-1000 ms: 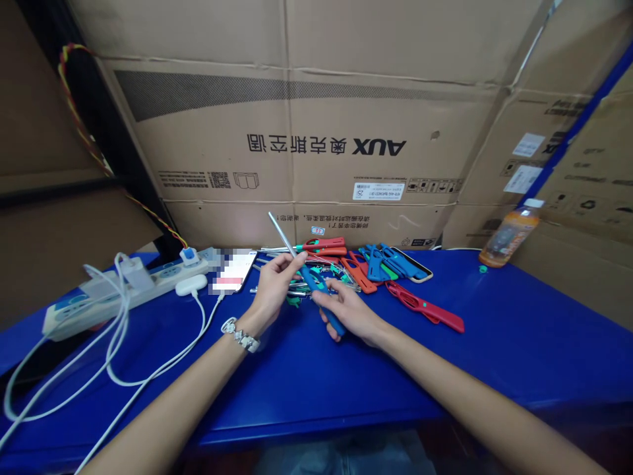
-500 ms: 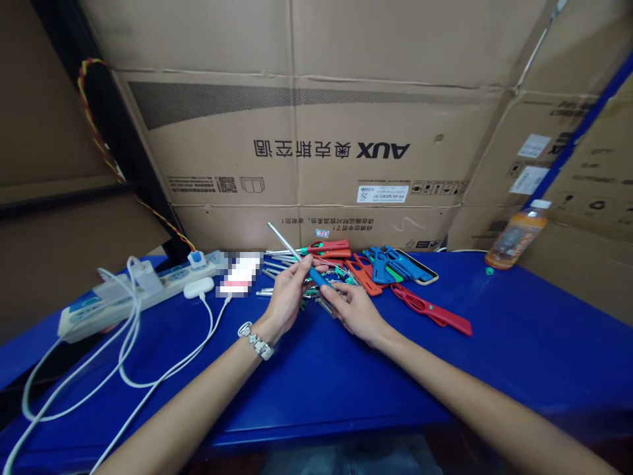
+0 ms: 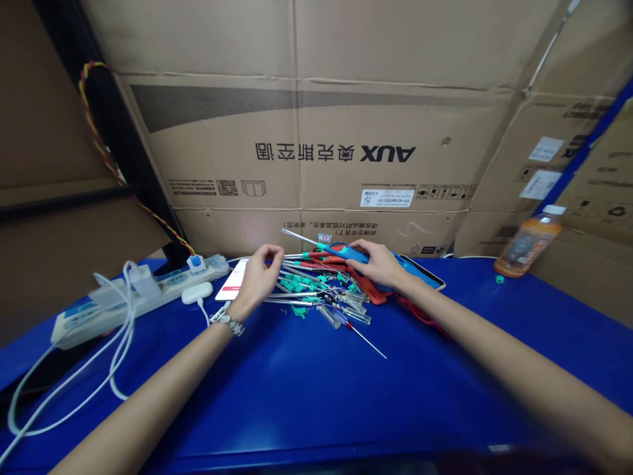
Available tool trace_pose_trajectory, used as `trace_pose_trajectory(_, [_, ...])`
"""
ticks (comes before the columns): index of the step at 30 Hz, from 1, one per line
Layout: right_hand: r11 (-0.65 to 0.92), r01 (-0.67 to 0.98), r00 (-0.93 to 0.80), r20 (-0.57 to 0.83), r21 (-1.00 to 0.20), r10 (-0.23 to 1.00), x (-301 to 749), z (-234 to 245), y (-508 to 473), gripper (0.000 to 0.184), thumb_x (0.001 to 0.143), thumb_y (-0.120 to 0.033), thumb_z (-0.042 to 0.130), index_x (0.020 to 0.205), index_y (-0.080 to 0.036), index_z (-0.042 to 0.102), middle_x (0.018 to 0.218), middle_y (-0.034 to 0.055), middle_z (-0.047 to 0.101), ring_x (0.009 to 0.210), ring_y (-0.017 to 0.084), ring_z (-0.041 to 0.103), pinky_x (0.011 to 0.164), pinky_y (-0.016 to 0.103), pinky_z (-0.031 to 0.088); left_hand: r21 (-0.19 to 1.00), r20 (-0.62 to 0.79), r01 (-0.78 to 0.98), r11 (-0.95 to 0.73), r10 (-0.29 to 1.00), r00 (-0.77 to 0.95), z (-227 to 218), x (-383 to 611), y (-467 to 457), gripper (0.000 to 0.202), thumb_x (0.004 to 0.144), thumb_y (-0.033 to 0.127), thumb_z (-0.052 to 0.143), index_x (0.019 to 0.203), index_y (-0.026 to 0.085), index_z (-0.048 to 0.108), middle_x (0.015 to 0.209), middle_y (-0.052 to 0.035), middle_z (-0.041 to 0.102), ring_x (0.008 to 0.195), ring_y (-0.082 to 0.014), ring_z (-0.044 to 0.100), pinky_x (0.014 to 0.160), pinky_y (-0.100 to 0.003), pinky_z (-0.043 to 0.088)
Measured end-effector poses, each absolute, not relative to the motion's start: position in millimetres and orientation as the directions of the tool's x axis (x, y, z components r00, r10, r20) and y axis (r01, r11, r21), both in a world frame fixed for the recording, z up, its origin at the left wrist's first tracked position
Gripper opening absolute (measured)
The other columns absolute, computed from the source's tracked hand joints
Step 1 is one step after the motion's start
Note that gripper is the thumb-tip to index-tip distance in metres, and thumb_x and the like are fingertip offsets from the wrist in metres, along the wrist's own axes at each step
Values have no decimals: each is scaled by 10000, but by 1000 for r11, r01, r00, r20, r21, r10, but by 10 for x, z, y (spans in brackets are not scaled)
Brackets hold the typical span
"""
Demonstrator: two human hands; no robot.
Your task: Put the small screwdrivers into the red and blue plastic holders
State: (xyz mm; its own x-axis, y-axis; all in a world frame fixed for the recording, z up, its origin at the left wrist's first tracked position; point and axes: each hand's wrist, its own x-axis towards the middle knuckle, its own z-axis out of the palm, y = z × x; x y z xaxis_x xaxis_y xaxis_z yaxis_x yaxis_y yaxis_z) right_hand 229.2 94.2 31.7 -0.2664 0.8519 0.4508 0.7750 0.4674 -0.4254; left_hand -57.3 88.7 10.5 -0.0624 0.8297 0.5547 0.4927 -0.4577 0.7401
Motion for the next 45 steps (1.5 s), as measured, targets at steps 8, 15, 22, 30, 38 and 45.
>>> trace_pose_trajectory(8, [586, 805, -505, 411, -94, 759, 2102, 249, 1653, 371, 911, -353, 584, 1233, -176, 636, 1101, 121, 603, 1046, 269, 546, 888, 392, 425, 179, 529, 791, -585, 735, 424, -50, -464, 1352, 371, 910, 128, 425, 1250, 154, 571, 1356, -138, 527, 1217, -288, 514, 1058, -470, 433])
trace_pose_trajectory(15, [552, 833, -503, 481, 48, 718, 1991, 192, 1774, 385, 899, -348, 565, 1252, -204, 620, 1141, 121, 585, 1085, 290, 469, 915, 426, 334, 207, 466, 809, -550, 783, 413, -168, -443, 1510, 392, 942, 185, 364, 1245, 112, 601, 1362, -165, 554, 1242, -302, 543, 1088, -469, 432])
trace_pose_trajectory(22, [576, 815, -517, 526, 60, 676, 2027, 156, 1629, 293, 908, -291, 525, 1168, -200, 624, 1134, 109, 589, 1066, 282, 470, 891, 410, 322, 227, 443, 811, -540, 798, 408, -151, -468, 1502, 399, 959, 230, 353, 1252, 116, 598, 1449, -152, 481, 1309, -293, 496, 1122, -455, 396])
trace_pose_trajectory(30, [563, 826, -489, 531, 28, 692, 2064, 79, 1510, 259, 896, -269, 554, 1130, -199, 640, 1142, 113, 579, 1073, 286, 477, 873, 411, 341, 240, 454, 793, -559, 787, 418, -118, -474, 1362, 380, 967, 246, 365, 1237, 111, 594, 1455, -185, 453, 1316, -316, 476, 1110, -488, 383])
trace_pose_trajectory(38, [535, 844, -467, 512, 16, 721, 2055, 53, 1459, 235, 888, -265, 557, 1092, -185, 638, 1094, 115, 583, 1042, 278, 472, 844, 386, 326, 207, 449, 787, -581, 771, 451, -154, -444, 1235, 350, 964, 221, 365, 1189, 132, 618, 1323, -161, 504, 1198, -273, 551, 1059, -411, 428])
trace_pose_trajectory(45, [537, 844, -442, 556, -9, 704, 2052, 60, 1283, 171, 859, -222, 534, 990, -175, 633, 1014, 101, 562, 983, 254, 479, 815, 361, 339, 103, 436, 791, -603, 742, 509, 1, -437, 1271, 278, 907, 160, 427, 997, 187, 689, 1020, -115, 557, 966, -270, 547, 879, -414, 480])
